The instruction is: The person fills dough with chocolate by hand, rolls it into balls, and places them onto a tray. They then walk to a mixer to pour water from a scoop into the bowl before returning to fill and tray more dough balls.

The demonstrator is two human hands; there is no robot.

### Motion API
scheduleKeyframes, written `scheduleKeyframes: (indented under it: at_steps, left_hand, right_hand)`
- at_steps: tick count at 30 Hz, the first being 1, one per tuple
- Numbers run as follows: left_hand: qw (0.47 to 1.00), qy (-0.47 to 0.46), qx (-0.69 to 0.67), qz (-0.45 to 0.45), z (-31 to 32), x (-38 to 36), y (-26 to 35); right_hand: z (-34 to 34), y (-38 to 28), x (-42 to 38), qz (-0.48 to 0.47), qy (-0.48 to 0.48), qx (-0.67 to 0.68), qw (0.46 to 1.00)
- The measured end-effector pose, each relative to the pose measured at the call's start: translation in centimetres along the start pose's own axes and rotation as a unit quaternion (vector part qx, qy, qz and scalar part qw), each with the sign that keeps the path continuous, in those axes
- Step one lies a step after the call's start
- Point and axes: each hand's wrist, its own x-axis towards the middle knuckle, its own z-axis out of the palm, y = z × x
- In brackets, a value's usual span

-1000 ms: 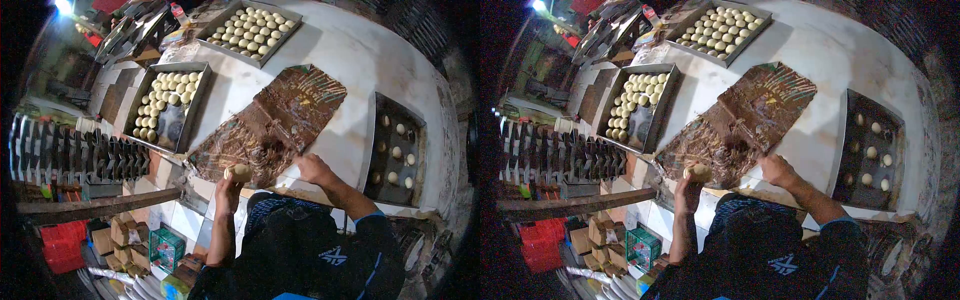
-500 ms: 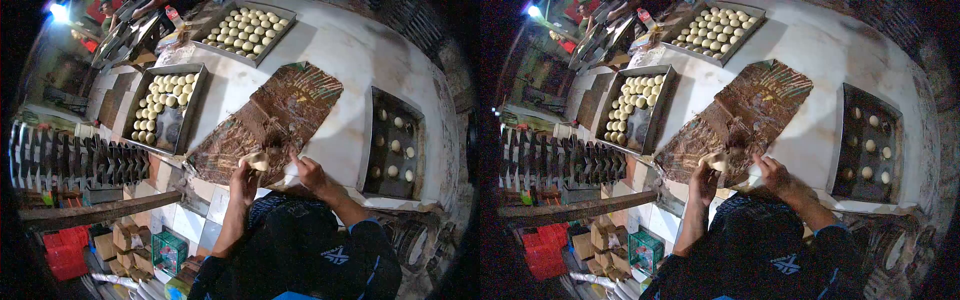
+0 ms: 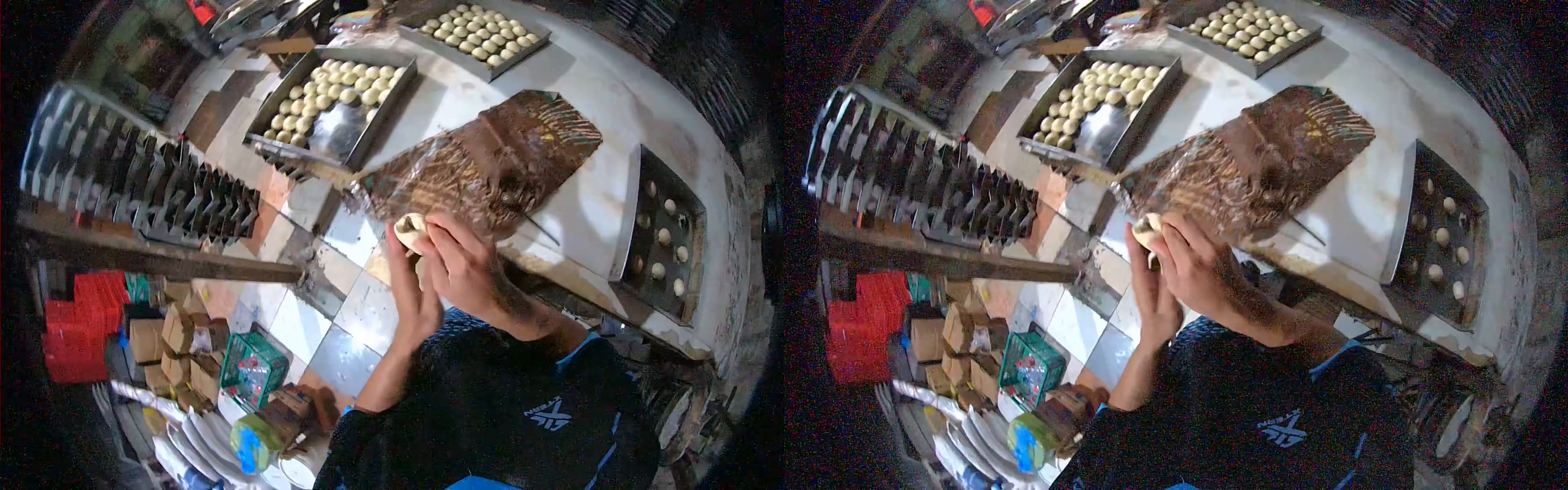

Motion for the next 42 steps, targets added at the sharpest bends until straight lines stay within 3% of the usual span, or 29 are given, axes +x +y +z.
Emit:
scheduleKeyframes:
  at_steps: [1, 2, 4, 5, 6, 8, 9, 10, 12, 13, 14, 16, 20, 21, 22, 23, 24, 26, 27, 28, 29, 30, 32, 33, 36, 37, 39, 40, 42]
  left_hand:
    - [0.993, 0.034, -0.114, -0.020, -1.2, -0.9, 1.5]
    - [0.971, 0.068, -0.227, -0.036, -2.5, -1.8, 2.6]
    - [0.916, 0.035, -0.397, -0.047, -6.2, -3.9, 3.0]
    - [0.932, 0.034, -0.358, -0.049, -7.7, -5.1, 3.4]
    - [0.958, 0.027, -0.287, 0.010, -9.2, -5.8, 2.8]
    - [0.972, 0.060, -0.223, 0.050, -10.1, -8.0, 3.1]
    - [0.982, 0.078, -0.153, 0.083, -10.5, -8.9, 3.1]
    - [0.986, 0.092, -0.081, 0.116, -10.8, -9.6, 3.1]
    - [0.975, 0.070, 0.031, 0.207, -11.4, -9.9, 3.4]
    - [0.969, 0.090, 0.095, 0.210, -11.3, -10.4, 3.6]
    - [0.958, 0.109, 0.158, 0.212, -11.0, -10.9, 3.7]
    - [0.951, 0.136, 0.200, 0.195, -10.6, -11.4, 4.8]
    - [0.963, 0.051, 0.229, 0.132, -9.3, -10.9, 6.1]
    - [0.997, 0.043, 0.035, 0.058, -8.4, -10.6, 6.1]
    - [0.987, 0.030, -0.158, -0.024, -7.3, -10.2, 6.0]
    - [0.957, -0.032, -0.288, -0.030, -6.7, -9.9, 5.3]
    - [0.940, -0.068, -0.330, -0.044, -5.9, -9.7, 5.4]
    - [0.926, -0.072, -0.368, -0.037, -2.7, -9.5, 4.8]
    - [0.924, -0.088, -0.370, -0.042, -1.3, -8.8, 4.5]
    - [0.944, -0.128, -0.298, 0.060, 0.3, -7.7, 4.3]
    - [0.946, -0.167, -0.224, 0.163, 2.1, -6.8, 4.1]
    - [0.941, -0.184, -0.229, 0.166, 4.3, -6.1, 4.3]
    - [0.973, -0.074, -0.156, 0.151, 9.0, -5.5, 5.4]
    - [0.978, -0.049, -0.167, 0.112, 11.5, -5.2, 5.9]
    - [0.970, -0.085, -0.206, 0.097, 19.1, -4.3, 7.5]
    - [0.954, -0.125, -0.270, 0.044, 21.5, -4.2, 8.3]
    - [0.919, -0.261, -0.271, 0.121, 26.4, -2.2, 8.4]
    - [0.891, -0.348, -0.235, 0.174, 28.3, -0.7, 8.3]
    - [0.881, -0.305, -0.276, 0.236, 33.4, -0.3, 7.6]
  right_hand:
    - [0.5, -1.2, -0.4, -0.064, 0.022, -0.031, 0.997]
    - [0.5, -2.6, -0.7, -0.065, 0.012, -0.030, 0.997]
    - [0.1, -5.5, -1.1, -0.169, -0.048, 0.064, 0.982]
    - [0.3, -6.9, -1.4, -0.151, -0.069, 0.103, 0.981]
    - [0.4, -7.9, -1.6, -0.152, -0.080, 0.104, 0.980]
    - [0.4, -9.3, -2.3, -0.017, -0.141, 0.177, 0.974]
    - [0.5, -9.8, -3.0, 0.131, -0.220, 0.242, 0.936]
    - [0.9, -10.3, -3.8, 0.133, -0.225, 0.243, 0.934]
    - [1.7, -10.9, -5.5, 0.226, -0.180, 0.380, 0.879]
    - [1.6, -11.2, -5.7, 0.127, -0.158, 0.285, 0.937]
    - [1.4, -11.9, -5.8, 0.130, -0.162, 0.282, 0.937]
    - [1.2, -13.4, -5.6, -0.047, -0.144, 0.147, 0.977]
    - [0.1, -11.9, -7.6, -0.098, -0.104, 0.075, 0.987]
    - [-0.8, -11.7, -7.5, -0.095, -0.091, 0.076, 0.988]
    - [-2.1, -11.4, -7.3, -0.087, -0.081, 0.068, 0.991]
    - [-3.4, -11.1, -7.1, -0.056, -0.079, 0.082, 0.992]
    - [-4.9, -10.8, -6.9, -0.026, -0.075, 0.098, 0.992]
    - [-7.8, -10.1, -7.1, 0.062, -0.050, 0.100, 0.992]
    - [-9.2, -9.4, -7.6, 0.151, -0.080, 0.154, 0.973]
    - [-10.8, -8.6, -8.2, 0.236, -0.106, 0.209, 0.943]
    - [-12.1, -7.1, -9.4, 0.214, -0.086, 0.220, 0.948]
    - [-13.2, -6.1, -9.9, 0.216, -0.068, 0.216, 0.950]
    - [-15.5, -4.4, -10.3, 0.069, 0.061, 0.146, 0.985]
    - [-17.1, -4.2, -10.4, 0.058, 0.069, 0.062, 0.994]
    - [-21.8, 1.2, -12.7, -0.066, 0.147, 0.023, 0.987]
    - [-23.6, 2.6, -13.3, -0.060, 0.160, 0.017, 0.985]
    - [-26.8, 5.1, -14.4, -0.057, 0.172, 0.178, 0.967]
    - [-28.1, 5.9, -15.0, -0.054, 0.176, 0.177, 0.967]
    - [-30.2, 7.3, -16.1, 0.095, 0.174, 0.079, 0.977]
